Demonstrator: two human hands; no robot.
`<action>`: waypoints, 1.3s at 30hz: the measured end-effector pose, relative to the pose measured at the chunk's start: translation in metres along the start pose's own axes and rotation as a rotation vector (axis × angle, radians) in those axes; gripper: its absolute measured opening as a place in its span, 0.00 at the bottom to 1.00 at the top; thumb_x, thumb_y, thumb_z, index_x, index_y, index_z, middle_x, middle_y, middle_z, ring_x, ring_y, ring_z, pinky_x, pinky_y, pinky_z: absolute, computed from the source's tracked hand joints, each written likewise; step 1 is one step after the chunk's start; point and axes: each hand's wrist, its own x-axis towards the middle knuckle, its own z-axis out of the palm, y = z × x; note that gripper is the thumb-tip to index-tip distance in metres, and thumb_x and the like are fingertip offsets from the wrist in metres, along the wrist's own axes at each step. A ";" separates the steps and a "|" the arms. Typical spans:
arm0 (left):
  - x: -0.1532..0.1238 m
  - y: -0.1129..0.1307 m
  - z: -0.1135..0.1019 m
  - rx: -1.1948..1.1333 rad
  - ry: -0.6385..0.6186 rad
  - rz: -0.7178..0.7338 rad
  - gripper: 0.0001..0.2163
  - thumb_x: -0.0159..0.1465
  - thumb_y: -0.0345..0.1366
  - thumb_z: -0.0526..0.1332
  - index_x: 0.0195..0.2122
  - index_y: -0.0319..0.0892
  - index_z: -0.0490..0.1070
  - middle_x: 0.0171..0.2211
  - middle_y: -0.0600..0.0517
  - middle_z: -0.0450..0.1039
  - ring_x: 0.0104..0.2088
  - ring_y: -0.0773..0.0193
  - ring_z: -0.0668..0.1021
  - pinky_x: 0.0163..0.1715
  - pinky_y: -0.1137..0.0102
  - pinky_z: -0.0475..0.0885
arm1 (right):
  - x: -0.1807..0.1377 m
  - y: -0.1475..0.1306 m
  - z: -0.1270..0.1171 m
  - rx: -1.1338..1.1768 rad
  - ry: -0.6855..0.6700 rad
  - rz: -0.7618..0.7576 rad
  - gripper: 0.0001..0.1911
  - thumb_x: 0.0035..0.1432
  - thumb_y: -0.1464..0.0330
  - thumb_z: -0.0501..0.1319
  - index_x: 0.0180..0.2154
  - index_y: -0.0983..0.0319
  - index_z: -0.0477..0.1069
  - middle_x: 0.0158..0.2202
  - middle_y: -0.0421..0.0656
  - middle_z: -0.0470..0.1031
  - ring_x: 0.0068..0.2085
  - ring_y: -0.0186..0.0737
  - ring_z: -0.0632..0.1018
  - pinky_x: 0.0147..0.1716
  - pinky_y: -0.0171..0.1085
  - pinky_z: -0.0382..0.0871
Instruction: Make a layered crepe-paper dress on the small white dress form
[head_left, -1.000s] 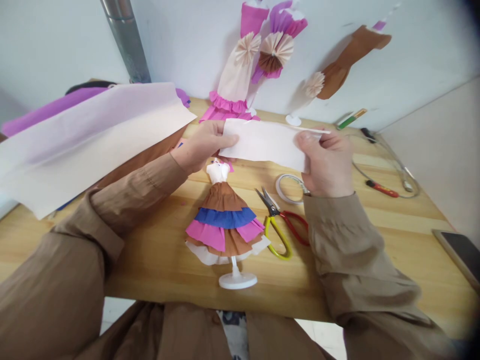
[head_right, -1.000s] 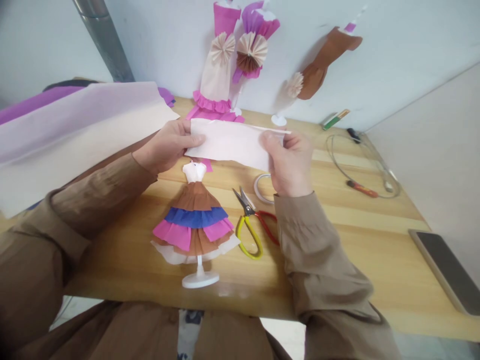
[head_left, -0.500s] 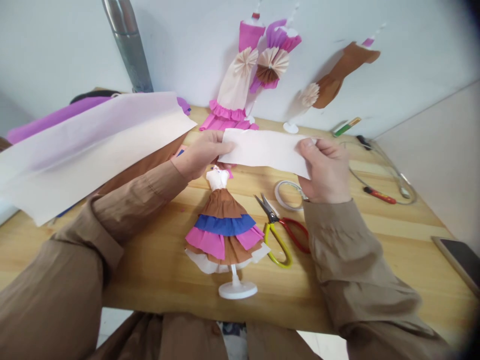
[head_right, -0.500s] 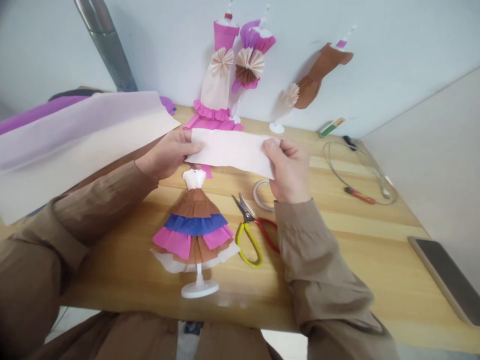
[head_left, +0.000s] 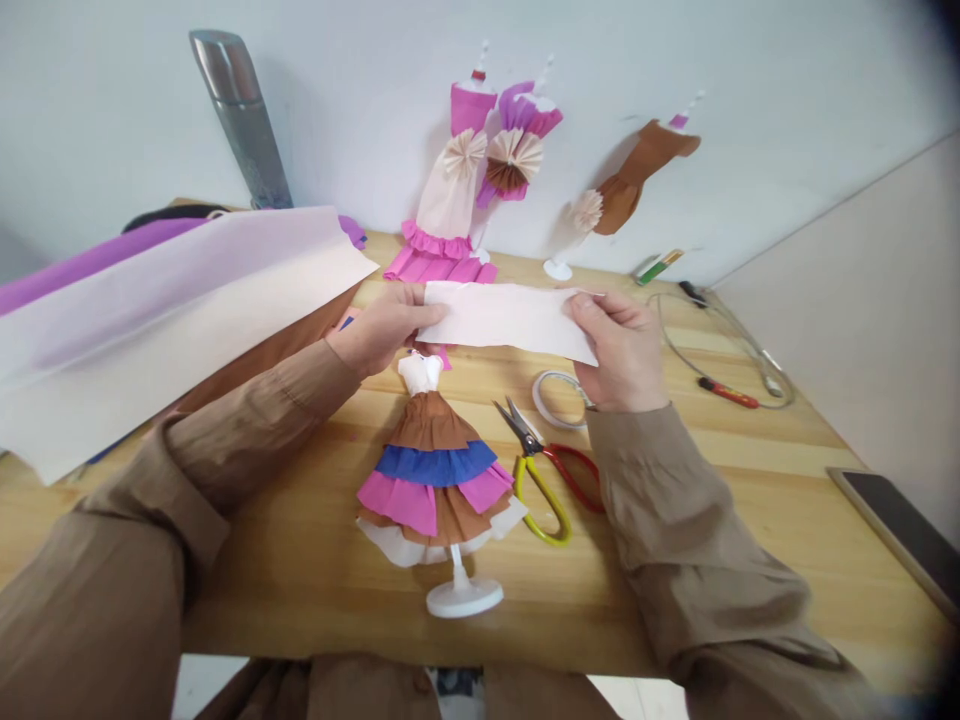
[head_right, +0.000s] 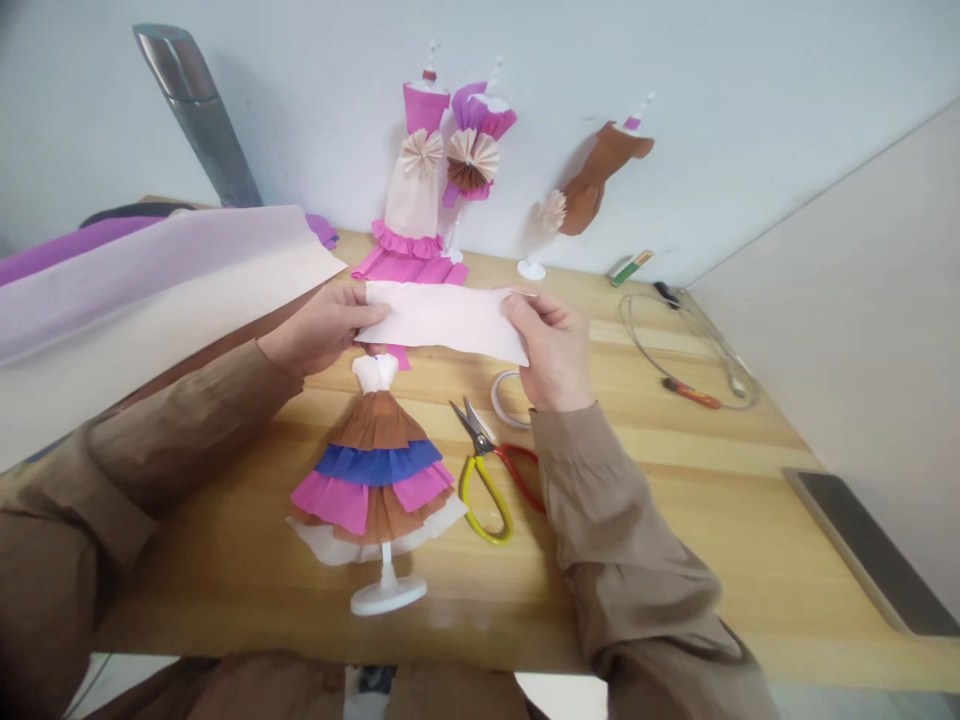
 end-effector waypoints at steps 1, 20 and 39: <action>0.001 -0.001 -0.001 0.006 -0.010 0.003 0.04 0.57 0.30 0.64 0.27 0.34 0.74 0.20 0.51 0.71 0.18 0.72 0.69 0.17 0.75 0.68 | 0.000 0.000 0.000 0.001 0.008 0.003 0.14 0.42 0.58 0.73 0.26 0.58 0.74 0.24 0.35 0.70 0.24 0.32 0.70 0.25 0.35 0.66; -0.036 0.025 0.032 0.403 -0.269 0.183 0.09 0.58 0.33 0.61 0.21 0.38 0.68 0.19 0.56 0.66 0.20 0.73 0.68 0.20 0.75 0.59 | -0.043 -0.058 0.012 -0.257 -0.283 -0.052 0.12 0.56 0.57 0.65 0.34 0.59 0.78 0.20 0.37 0.70 0.19 0.32 0.68 0.20 0.34 0.63; -0.019 0.016 0.014 0.033 -0.298 -0.223 0.08 0.51 0.29 0.62 0.32 0.35 0.77 0.26 0.49 0.78 0.23 0.65 0.78 0.21 0.75 0.68 | -0.127 -0.007 -0.071 -1.148 -0.635 0.147 0.23 0.56 0.67 0.58 0.54 0.59 0.67 0.38 0.46 0.75 0.35 0.45 0.79 0.39 0.45 0.75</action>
